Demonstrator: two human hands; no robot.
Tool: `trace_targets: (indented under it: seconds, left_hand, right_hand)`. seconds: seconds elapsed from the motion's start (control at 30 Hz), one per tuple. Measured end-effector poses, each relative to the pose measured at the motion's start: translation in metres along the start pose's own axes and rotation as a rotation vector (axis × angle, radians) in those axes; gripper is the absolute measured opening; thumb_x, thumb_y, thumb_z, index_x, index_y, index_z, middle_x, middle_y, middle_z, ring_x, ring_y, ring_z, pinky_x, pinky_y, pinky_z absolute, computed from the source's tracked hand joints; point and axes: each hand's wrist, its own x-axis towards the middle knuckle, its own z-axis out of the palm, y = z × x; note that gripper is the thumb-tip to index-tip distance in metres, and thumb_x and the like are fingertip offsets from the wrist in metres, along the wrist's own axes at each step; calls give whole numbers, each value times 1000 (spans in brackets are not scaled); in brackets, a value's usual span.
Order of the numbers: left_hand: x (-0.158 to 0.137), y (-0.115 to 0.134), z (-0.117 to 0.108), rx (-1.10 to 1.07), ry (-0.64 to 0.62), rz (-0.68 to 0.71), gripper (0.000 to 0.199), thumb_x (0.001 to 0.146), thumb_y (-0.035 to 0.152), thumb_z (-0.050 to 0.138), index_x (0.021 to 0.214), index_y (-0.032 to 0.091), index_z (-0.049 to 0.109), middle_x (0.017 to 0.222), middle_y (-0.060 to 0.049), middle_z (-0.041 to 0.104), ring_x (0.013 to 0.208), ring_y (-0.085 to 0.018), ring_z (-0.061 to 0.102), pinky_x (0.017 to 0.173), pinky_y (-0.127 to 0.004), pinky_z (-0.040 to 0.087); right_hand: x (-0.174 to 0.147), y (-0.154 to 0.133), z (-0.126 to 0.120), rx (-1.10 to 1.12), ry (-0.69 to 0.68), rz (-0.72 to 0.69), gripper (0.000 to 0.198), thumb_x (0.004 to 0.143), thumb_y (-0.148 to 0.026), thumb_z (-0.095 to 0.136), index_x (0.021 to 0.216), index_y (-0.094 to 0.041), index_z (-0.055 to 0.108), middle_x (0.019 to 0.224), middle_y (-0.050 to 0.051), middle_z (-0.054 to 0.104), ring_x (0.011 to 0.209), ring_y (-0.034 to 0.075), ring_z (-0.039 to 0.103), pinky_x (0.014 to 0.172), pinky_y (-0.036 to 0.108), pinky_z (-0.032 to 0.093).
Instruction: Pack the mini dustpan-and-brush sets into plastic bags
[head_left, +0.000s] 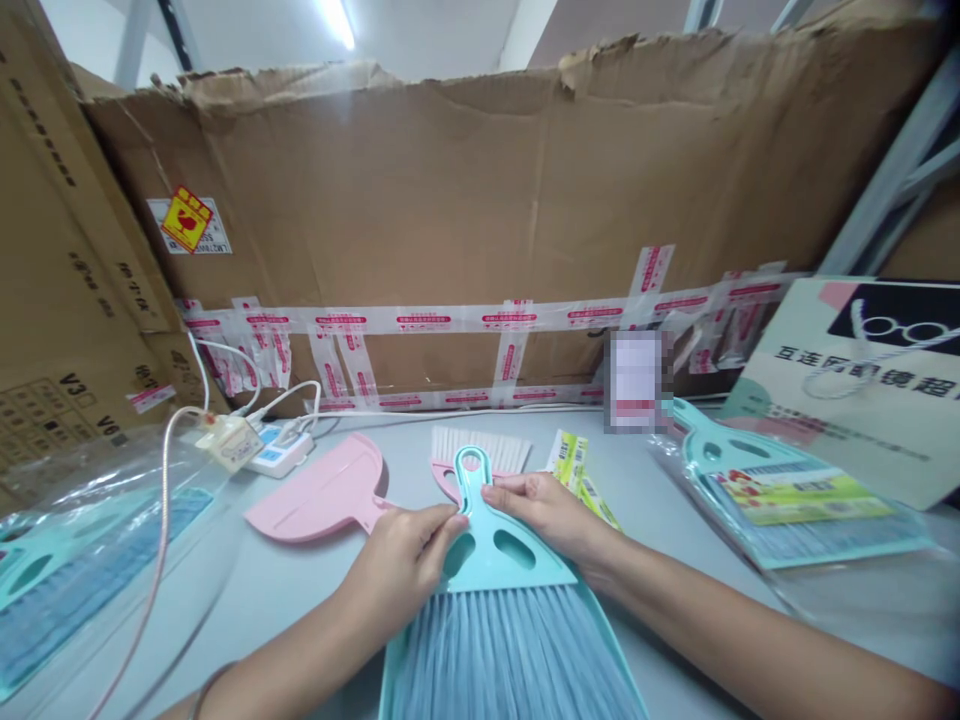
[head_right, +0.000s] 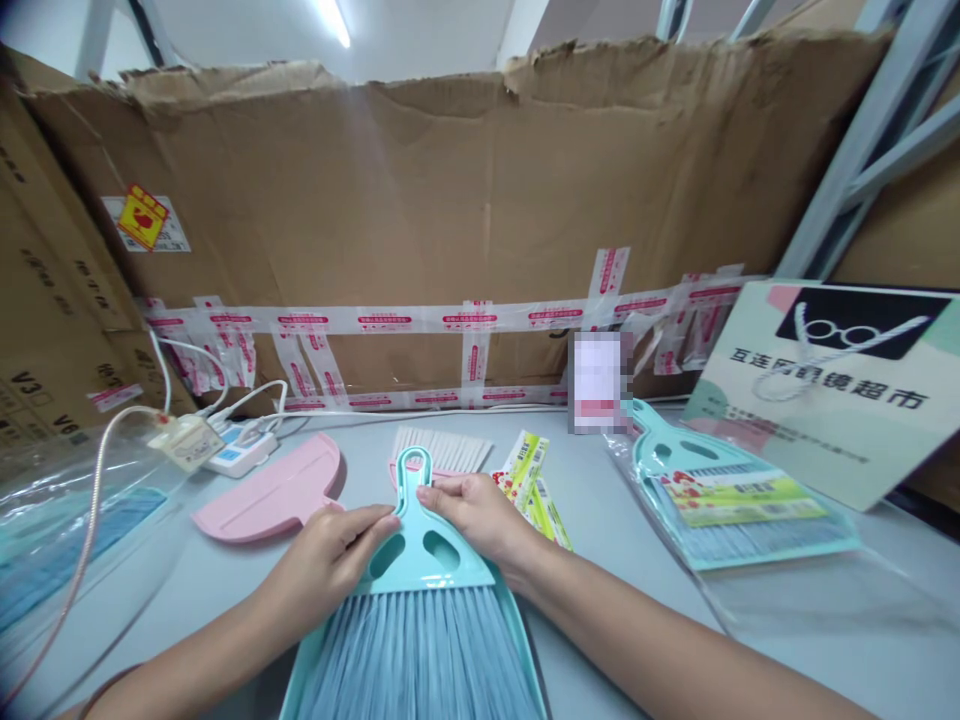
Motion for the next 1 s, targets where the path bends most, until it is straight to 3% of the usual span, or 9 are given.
trace_targets:
  seconds: [0.2, 0.33, 0.4, 0.47, 0.53, 0.6, 0.77, 0.9, 1.0]
  left_hand:
    - [0, 1, -2, -35, 2, -2, 35, 88, 32, 33, 58, 17, 43, 49, 6, 33, 47, -9, 33, 52, -23, 23]
    - [2, 2, -3, -130, -3, -50, 37, 86, 35, 36, 58, 16, 50, 52, 4, 40, 51, -10, 38, 52, -23, 25]
    - [4, 0, -5, -202, -3, -92, 35, 85, 38, 39, 65, 15, 57, 58, 2, 49, 57, -12, 43, 55, -22, 29]
    - [6, -1, -7, -287, -11, -145, 34, 83, 42, 43, 74, 15, 62, 67, 0, 57, 64, -14, 48, 58, -23, 32]
    - [7, -2, -10, -399, -29, -206, 34, 80, 43, 47, 82, 14, 64, 76, -3, 61, 70, -16, 51, 62, -23, 35]
    - [7, -2, -12, -547, -55, -270, 33, 77, 44, 53, 88, 14, 64, 82, -4, 63, 75, -16, 53, 65, -24, 37]
    - [5, -1, -16, -1031, -214, -352, 34, 71, 33, 67, 102, 19, 62, 93, -3, 63, 80, -14, 56, 69, -21, 40]
    - [4, -3, -14, -1212, -238, -390, 35, 68, 23, 70, 102, 21, 61, 92, -1, 62, 76, -11, 57, 69, -20, 41]
    - [4, -6, -12, -1263, -218, -408, 34, 67, 22, 71, 100, 21, 62, 93, -1, 61, 76, -11, 57, 69, -20, 42]
  right_hand:
    - [-3, 2, 5, 50, -29, -36, 41, 49, -49, 75, 67, -12, 67, 59, 0, 60, 52, 10, 52, 49, 22, 39]
    - [4, -1, -7, -27, -141, -42, 46, 61, -54, 66, 79, -12, 66, 65, 3, 64, 58, 12, 57, 56, 24, 45]
    - [14, -6, -29, -294, -19, -127, 45, 72, -56, 54, 86, -14, 64, 75, 6, 66, 68, 14, 61, 65, 27, 47]
    - [25, -11, -61, -700, 315, -260, 40, 80, -50, 44, 95, -17, 61, 89, 7, 66, 83, 16, 62, 77, 29, 47]
    - [34, -13, -94, -840, 483, -256, 39, 78, -43, 49, 102, -14, 57, 107, 13, 60, 101, 23, 56, 89, 35, 41]
    - [40, -9, -121, -936, 590, -204, 51, 71, -43, 58, 110, -10, 52, 117, 21, 52, 110, 32, 49, 94, 42, 36]
    - [48, 9, -145, -1094, 671, -91, 94, 53, -45, 72, 127, -2, 33, 127, 29, 40, 121, 40, 35, 97, 47, 30]
    - [51, 11, -148, -1114, 632, -9, 97, 55, -48, 71, 130, -5, 27, 122, 25, 49, 112, 34, 48, 88, 41, 40]
    - [51, 8, -149, -1100, 587, 49, 84, 56, -47, 71, 122, -6, 38, 107, 18, 59, 96, 29, 58, 78, 33, 45]
